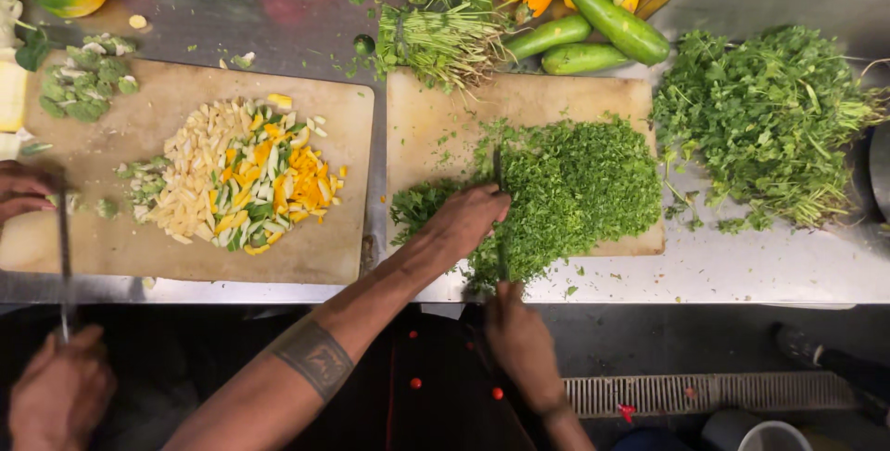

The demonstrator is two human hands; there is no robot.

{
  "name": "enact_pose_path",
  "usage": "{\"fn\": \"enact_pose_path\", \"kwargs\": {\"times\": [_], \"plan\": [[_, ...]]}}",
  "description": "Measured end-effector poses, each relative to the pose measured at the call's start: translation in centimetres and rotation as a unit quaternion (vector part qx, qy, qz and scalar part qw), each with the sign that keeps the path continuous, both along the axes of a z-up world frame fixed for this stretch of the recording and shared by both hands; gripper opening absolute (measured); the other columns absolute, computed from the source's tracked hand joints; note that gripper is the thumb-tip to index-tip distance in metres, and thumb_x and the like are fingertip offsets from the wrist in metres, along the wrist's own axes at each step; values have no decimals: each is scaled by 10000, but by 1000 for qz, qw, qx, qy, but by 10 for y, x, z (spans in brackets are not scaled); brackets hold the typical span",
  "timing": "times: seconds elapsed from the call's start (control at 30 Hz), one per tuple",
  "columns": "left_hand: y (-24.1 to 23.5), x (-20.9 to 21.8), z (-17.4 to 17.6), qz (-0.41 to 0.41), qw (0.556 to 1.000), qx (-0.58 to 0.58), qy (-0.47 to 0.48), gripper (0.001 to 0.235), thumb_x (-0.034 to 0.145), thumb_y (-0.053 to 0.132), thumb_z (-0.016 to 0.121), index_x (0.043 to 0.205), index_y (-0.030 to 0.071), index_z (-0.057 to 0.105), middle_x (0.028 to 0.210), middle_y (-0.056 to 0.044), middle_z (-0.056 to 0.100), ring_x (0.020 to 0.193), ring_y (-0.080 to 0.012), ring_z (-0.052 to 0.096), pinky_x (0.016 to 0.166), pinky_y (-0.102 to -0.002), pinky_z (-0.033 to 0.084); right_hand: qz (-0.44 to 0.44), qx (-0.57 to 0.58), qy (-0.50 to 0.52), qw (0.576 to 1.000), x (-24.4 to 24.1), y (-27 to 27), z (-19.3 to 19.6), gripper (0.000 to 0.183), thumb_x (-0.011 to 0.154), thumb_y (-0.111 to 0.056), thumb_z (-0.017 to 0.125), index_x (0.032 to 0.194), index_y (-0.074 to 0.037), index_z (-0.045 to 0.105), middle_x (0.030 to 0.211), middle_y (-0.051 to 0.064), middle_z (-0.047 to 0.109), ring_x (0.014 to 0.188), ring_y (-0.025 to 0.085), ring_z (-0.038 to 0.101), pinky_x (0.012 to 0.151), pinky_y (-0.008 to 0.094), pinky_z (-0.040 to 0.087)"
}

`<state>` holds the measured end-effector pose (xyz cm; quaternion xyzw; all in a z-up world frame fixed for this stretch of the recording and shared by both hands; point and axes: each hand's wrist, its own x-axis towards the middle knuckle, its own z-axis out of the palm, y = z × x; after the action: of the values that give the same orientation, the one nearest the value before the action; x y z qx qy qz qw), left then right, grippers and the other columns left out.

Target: The person chops a bunch of cilantro with a knife on a cutting board, then gathers more cilantro to continue chopping.

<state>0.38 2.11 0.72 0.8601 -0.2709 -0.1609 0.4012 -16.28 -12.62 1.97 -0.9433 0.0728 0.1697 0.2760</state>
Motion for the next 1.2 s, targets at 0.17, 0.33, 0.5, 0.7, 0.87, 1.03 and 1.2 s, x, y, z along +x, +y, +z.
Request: {"fn": "enact_pose_path", "kwargs": {"times": [0.17,0.33,0.5,0.7,0.87,1.03,1.2], "plan": [[3,-2,-5,1,1000,-15,1,209,801,-99,684,913,38,572,927,-120,625,811,-284,701,710,-427,594,-107,41,167,979,24,-7,35,304,997,-302,545,1135,-33,521,668,274,685,557,425,719,514,498,564],[0,5,-14,-21,999,37,-5,262,772,-67,737,952,38,579,986,-134,632,883,-333,686,801,-463,583,-48,50,46,997,21,11,-6,321,1022,-298,567,1179,-22,518,825,156,700,566,399,702,511,478,553],[-3,4,-26,-2,999,28,-17,335,758,-96,702,1037,16,555,1046,-191,657,1020,-365,682,856,-438,615,114,-63,-254,958,47,15,4,256,1031,-282,538,1111,-40,568,929,254,700,517,345,642,469,438,532],[-13,9,-47,6,993,122,-3,220,807,-135,640,1017,-82,603,1098,-289,633,970,-366,686,1044,-417,549,-181,58,158,969,49,6,96,262,994,-353,562,1078,-106,586,564,152,617,417,301,627,464,458,498],[1,-4,-21,34,972,101,-210,327,599,-149,614,904,-35,644,1042,-244,683,998,-377,676,875,-500,542,-169,69,60,981,28,0,89,259,971,-347,581,1074,-111,602,539,169,640,408,324,650,466,483,505],[20,-21,-3,-12,984,177,-7,265,909,-116,507,1145,-16,575,1159,-217,677,1076,-326,686,964,-414,582,-170,78,49,981,8,-2,72,263,970,-341,592,1076,-100,594,560,202,629,487,382,676,498,518,486],[9,-24,-22,45,959,49,-276,229,875,-4,603,1102,-12,624,1242,-183,663,1194,-330,636,1092,-439,496,-156,93,-5,983,7,-2,67,270,974,-339,595,1047,-79,586,639,205,648,592,449,671,535,536,486]]}}
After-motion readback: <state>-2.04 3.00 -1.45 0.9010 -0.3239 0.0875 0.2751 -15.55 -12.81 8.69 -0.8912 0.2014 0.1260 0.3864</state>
